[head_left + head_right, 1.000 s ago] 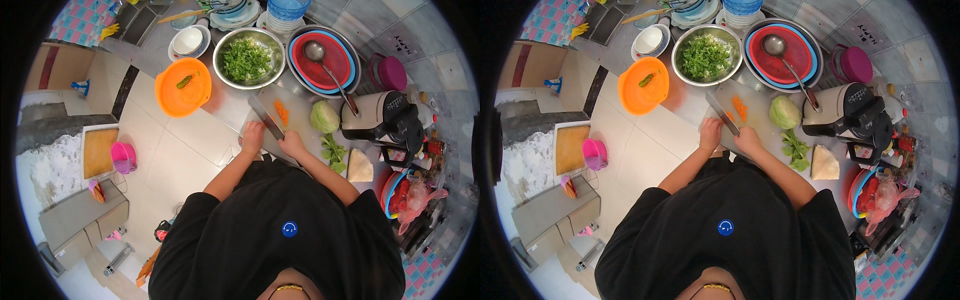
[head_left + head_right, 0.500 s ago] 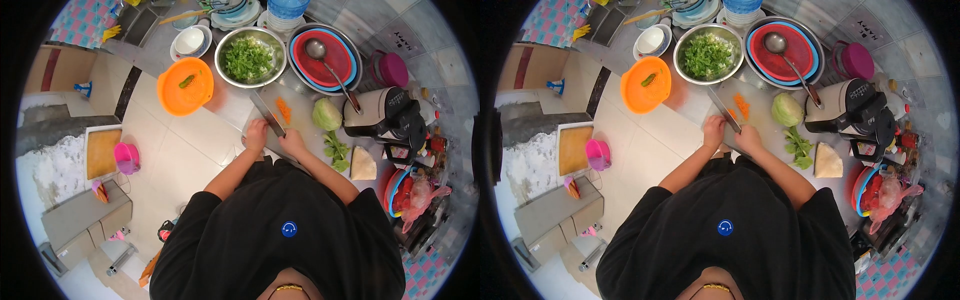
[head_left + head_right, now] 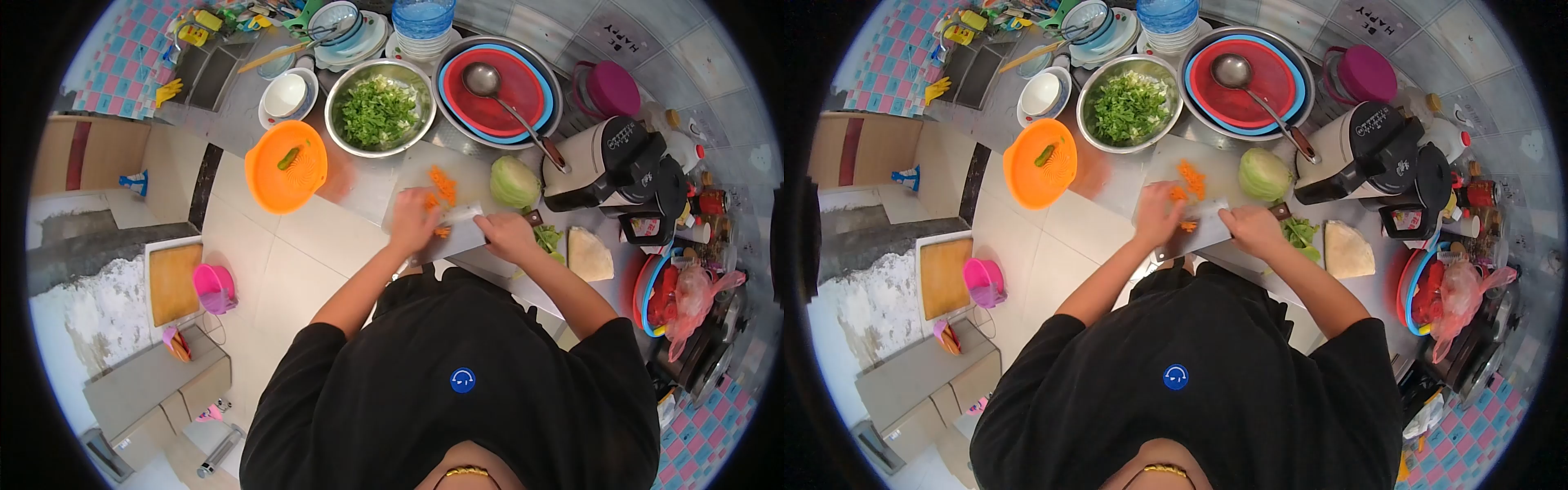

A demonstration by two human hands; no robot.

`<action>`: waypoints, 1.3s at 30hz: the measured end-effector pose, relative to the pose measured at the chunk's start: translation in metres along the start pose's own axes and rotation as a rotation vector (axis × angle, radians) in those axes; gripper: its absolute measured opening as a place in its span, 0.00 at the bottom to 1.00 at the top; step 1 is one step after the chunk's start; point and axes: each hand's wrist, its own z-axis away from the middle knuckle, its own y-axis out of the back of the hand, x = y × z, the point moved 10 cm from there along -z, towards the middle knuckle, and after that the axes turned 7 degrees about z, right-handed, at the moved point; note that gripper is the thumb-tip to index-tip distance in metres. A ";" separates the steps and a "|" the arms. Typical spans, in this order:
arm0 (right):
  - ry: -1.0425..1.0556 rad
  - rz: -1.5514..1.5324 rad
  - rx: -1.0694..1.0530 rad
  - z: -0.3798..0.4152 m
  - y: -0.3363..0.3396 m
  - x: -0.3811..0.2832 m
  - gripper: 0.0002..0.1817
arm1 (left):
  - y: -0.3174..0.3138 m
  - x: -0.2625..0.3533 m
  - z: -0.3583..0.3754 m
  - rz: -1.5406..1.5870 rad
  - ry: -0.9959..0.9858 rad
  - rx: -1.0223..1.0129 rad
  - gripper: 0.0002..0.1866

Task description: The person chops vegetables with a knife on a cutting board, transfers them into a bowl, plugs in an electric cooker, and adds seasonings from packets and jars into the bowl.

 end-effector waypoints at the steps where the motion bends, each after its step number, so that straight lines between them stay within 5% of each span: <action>1: 0.019 0.021 -0.004 -0.004 -0.004 -0.005 0.23 | -0.016 0.017 -0.003 -0.047 -0.030 -0.065 0.25; 4: 0.023 0.073 0.121 -0.005 0.000 -0.011 0.18 | -0.039 0.043 -0.008 -0.293 -0.126 -0.067 0.30; 11: -0.100 0.092 0.212 0.029 0.021 0.008 0.19 | -0.038 -0.008 -0.049 -0.366 -0.064 -0.062 0.31; 12: -0.135 0.038 0.216 0.038 0.021 0.014 0.20 | -0.029 0.004 -0.055 -0.366 -0.171 -0.015 0.22; 16: -0.266 -0.126 0.231 0.062 0.018 0.026 0.22 | -0.018 -0.035 -0.072 -0.062 -0.174 -0.075 0.07; 22: -0.203 -0.029 0.193 0.053 0.021 0.023 0.24 | -0.012 -0.061 -0.077 0.248 0.180 -0.196 0.06; 25: -0.154 0.021 0.144 0.038 0.013 0.012 0.21 | -0.027 0.011 -0.060 0.024 -0.312 -0.242 0.08; 34: -0.160 0.108 0.116 0.017 0.024 -0.012 0.16 | -0.052 0.027 -0.057 -0.222 -0.565 -0.157 0.11; 39: -0.403 -0.150 0.159 0.050 0.025 0.013 0.13 | -0.019 -0.020 -0.084 -0.097 -0.400 -0.151 0.09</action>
